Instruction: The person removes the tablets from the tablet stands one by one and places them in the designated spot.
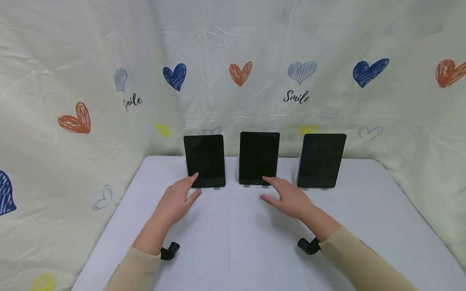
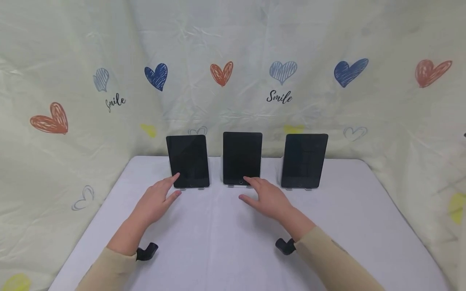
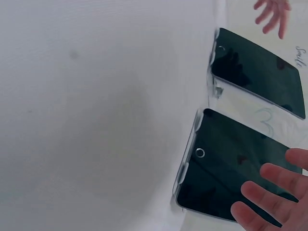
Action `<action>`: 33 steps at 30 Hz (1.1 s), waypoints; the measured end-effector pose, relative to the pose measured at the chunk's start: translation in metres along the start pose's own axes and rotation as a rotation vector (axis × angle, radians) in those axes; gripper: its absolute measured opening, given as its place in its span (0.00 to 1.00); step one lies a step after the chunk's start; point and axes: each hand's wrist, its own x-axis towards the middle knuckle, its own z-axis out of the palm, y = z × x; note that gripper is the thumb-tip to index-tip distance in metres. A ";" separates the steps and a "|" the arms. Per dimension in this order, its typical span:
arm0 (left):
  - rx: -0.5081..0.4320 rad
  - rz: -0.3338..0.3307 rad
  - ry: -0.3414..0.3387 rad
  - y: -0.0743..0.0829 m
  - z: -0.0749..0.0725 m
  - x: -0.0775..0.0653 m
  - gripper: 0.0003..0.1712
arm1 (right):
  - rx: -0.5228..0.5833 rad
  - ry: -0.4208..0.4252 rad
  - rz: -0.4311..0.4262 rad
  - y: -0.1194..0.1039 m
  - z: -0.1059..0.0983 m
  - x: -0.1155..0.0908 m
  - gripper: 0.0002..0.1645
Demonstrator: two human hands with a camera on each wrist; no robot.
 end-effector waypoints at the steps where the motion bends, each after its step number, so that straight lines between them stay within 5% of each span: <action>1: 0.002 -0.004 -0.006 0.000 0.001 0.001 0.40 | 0.011 0.001 0.005 0.000 0.000 0.001 0.46; 11: -0.010 -0.025 0.000 -0.006 -0.003 0.005 0.40 | 0.034 -0.005 0.004 -0.010 0.002 0.021 0.56; 22: -0.023 -0.055 0.005 -0.014 -0.004 0.007 0.39 | 0.074 0.005 0.013 -0.018 0.004 0.032 0.42; 33: -0.045 -0.070 0.013 -0.021 -0.007 0.013 0.43 | 0.072 0.016 -0.004 -0.025 0.007 0.045 0.41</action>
